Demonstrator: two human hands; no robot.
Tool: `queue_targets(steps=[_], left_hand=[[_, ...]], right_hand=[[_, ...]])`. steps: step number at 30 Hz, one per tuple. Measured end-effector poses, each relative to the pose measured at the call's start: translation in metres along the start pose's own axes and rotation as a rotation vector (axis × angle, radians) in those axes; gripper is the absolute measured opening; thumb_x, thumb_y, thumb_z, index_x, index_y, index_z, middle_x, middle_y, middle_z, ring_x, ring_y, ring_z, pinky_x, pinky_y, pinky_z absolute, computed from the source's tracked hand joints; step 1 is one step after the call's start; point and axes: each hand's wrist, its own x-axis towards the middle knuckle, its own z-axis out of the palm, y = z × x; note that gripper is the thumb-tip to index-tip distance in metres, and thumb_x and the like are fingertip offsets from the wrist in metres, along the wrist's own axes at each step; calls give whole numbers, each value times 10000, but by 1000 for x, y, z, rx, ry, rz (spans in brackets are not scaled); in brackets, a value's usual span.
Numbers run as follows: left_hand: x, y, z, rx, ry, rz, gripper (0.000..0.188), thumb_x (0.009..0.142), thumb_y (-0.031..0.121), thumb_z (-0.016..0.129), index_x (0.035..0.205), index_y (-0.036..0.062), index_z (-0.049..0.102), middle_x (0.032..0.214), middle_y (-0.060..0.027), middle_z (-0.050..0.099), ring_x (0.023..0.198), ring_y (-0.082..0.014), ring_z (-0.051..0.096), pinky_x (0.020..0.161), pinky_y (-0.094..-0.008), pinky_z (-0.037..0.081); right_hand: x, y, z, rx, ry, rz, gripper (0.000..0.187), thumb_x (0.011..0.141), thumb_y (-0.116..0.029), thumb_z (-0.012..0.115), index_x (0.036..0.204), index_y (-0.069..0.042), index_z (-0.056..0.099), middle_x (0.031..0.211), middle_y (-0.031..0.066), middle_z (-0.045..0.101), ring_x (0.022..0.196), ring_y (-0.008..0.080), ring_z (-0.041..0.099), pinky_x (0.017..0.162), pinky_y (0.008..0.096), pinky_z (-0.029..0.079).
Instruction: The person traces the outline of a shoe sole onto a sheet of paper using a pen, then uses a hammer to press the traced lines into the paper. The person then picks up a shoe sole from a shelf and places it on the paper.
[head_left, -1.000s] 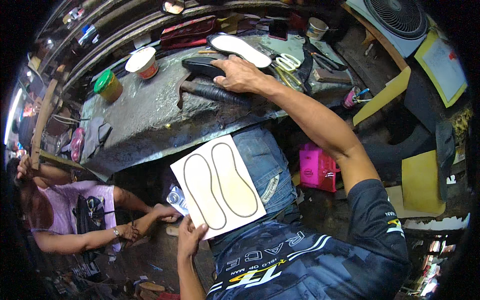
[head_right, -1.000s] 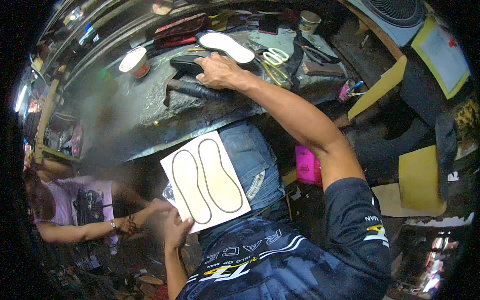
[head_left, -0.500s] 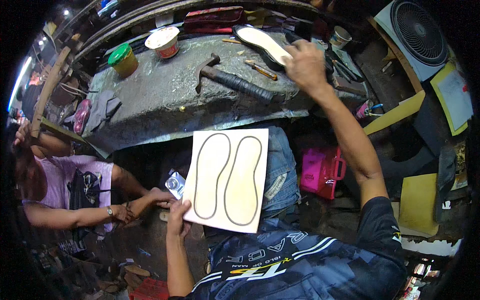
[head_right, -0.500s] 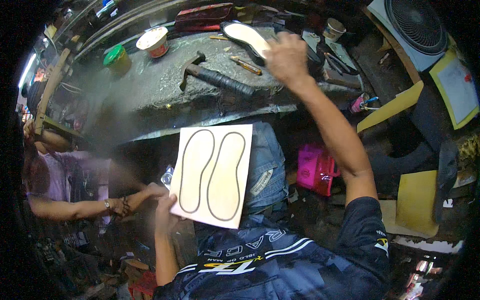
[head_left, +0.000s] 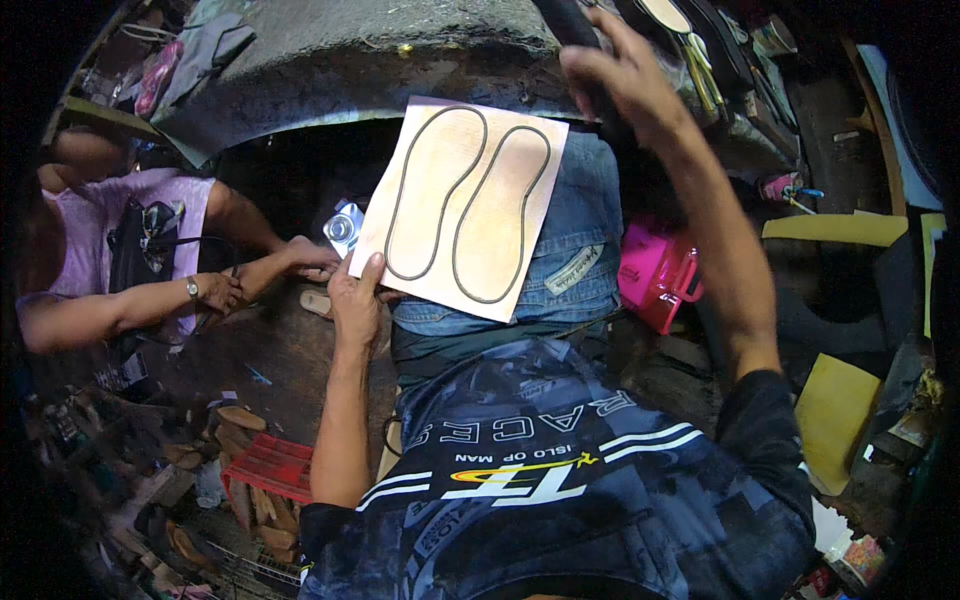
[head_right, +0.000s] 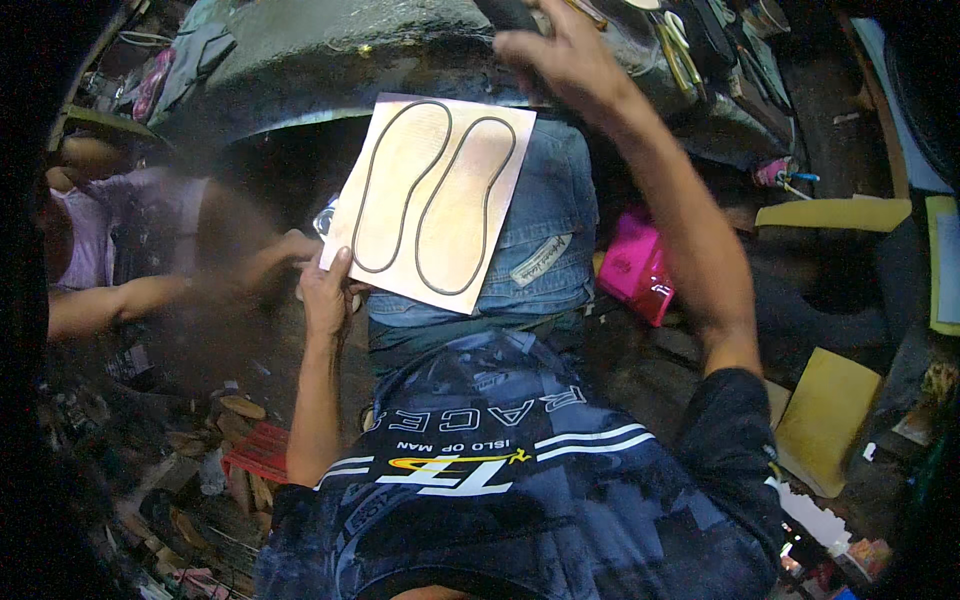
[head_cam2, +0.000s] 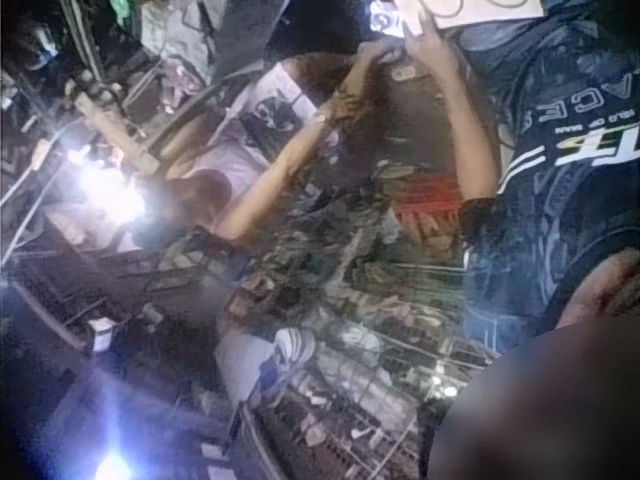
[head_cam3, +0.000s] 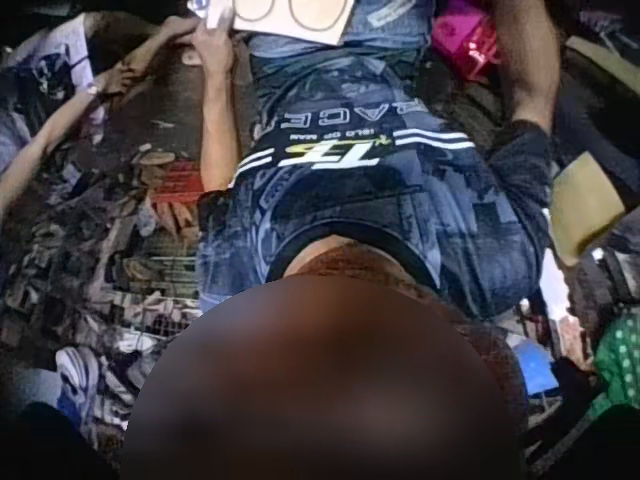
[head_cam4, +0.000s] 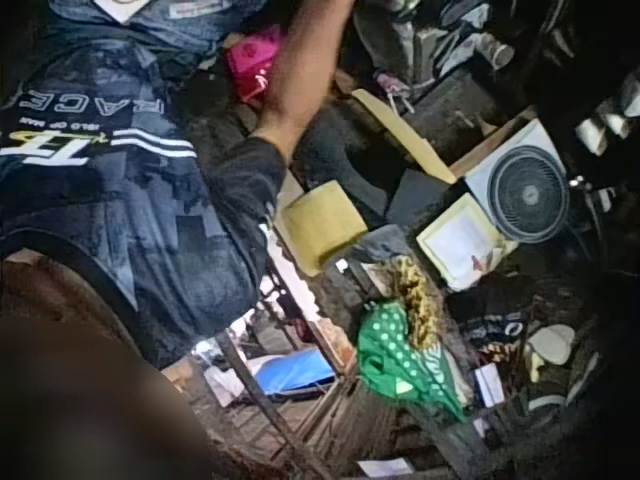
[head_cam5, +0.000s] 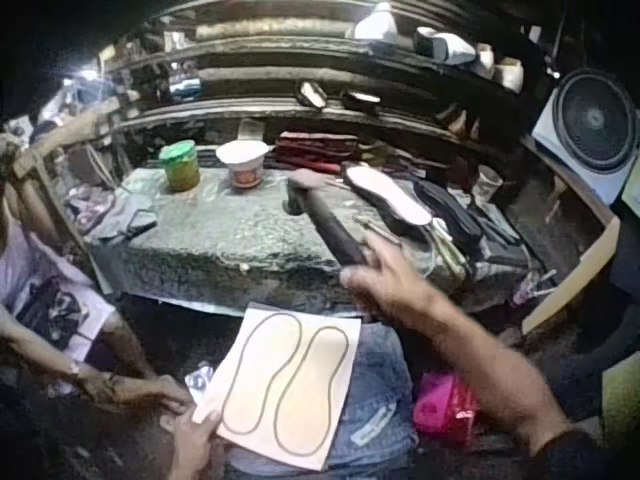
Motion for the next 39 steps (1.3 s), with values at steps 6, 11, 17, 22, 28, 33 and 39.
queue_targets(steps=[6,11,17,22,28,33,39], left_hand=[[17,2,0,203,-4,123,425,1073,187,742,1373,-88,619,1117,-126,785,864,-150,770,687,-267,652],[20,-3,3,155,19,111,392,1069,135,745,1373,-82,629,1106,-105,787,925,-134,749,782,-262,615],[9,3,5,178,96,29,416,1088,234,718,1386,-42,627,1128,-111,775,866,-146,767,710,-277,666],[-18,-6,18,-28,99,-31,454,1063,158,751,1418,-46,553,1213,-156,748,1008,-190,768,821,-321,661],[-6,-4,-7,101,37,171,528,1032,105,755,1472,-70,522,1306,-155,728,1114,-192,729,987,-336,585],[1,-8,-32,137,-12,216,509,1042,65,708,1491,-66,505,1328,-172,723,1142,-210,735,975,-352,610],[-3,-8,-8,-249,182,108,432,1127,220,650,1441,-57,546,1353,-144,715,1183,-211,719,1020,-370,584]], right_hand=[[-108,5,43,722,-19,40,684,1099,-681,524,1370,-53,541,720,53,527,523,193,558,495,355,525],[-130,41,98,-217,82,-340,456,1035,-409,755,1197,-13,599,820,187,718,650,318,715,577,473,571],[-134,74,121,-149,-332,318,626,1028,-558,738,1098,61,672,794,299,718,778,406,776,724,534,585],[-139,69,108,-96,-118,236,587,1060,-534,718,1202,34,678,852,272,739,757,347,751,709,493,557],[-140,31,95,197,-9,177,558,1096,-588,644,1191,-39,613,678,4,566,544,75,522,464,275,410],[-128,25,116,-21,6,-328,578,1066,-543,693,1202,12,599,724,129,666,585,287,644,540,429,507],[-122,81,141,-394,-310,123,524,1088,-467,688,1100,52,612,713,312,685,688,472,744,667,566,570]])
